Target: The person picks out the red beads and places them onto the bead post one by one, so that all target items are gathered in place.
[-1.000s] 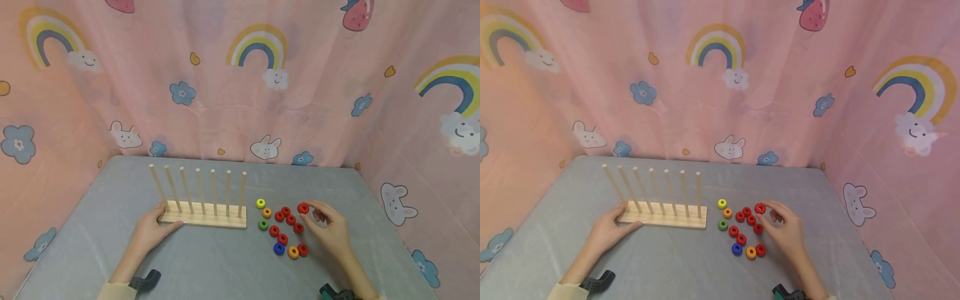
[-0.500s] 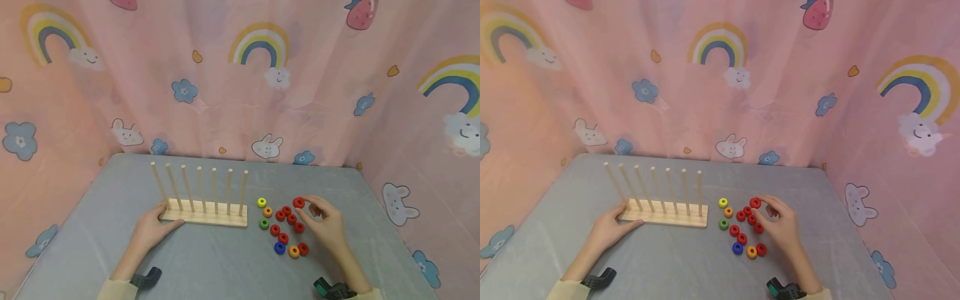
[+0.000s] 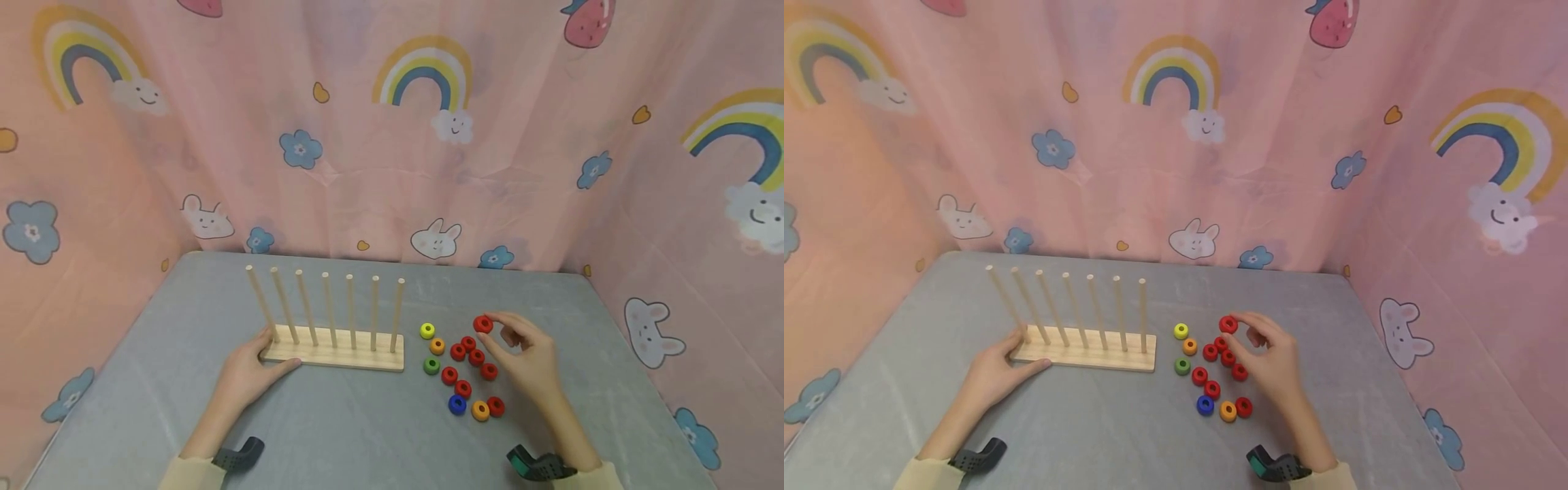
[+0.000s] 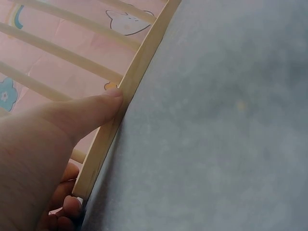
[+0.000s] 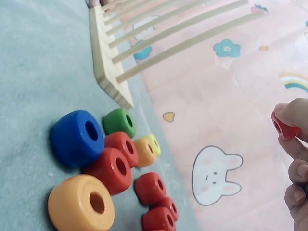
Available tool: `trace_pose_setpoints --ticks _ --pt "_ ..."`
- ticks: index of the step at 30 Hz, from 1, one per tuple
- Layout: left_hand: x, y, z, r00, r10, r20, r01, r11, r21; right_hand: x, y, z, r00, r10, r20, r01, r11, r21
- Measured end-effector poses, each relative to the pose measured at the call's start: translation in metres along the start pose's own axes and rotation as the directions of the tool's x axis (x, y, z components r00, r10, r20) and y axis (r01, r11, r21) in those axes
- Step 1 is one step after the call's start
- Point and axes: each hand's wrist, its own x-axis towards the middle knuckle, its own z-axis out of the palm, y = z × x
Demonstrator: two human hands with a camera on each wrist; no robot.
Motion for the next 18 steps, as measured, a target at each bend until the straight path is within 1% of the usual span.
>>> trace_pose_setpoints --ticks 8,18 --pt "-0.001 0.000 0.000 1.000 -0.005 0.004 0.005 1.000 -0.004 0.009 -0.008 0.005 1.000 0.002 0.014 -0.002 1.000 0.022" --pt "0.000 0.000 0.000 1.000 -0.013 0.001 0.013 1.000 -0.006 0.021 -0.017 0.015 0.997 -0.078 0.007 0.077 0.995 0.061"
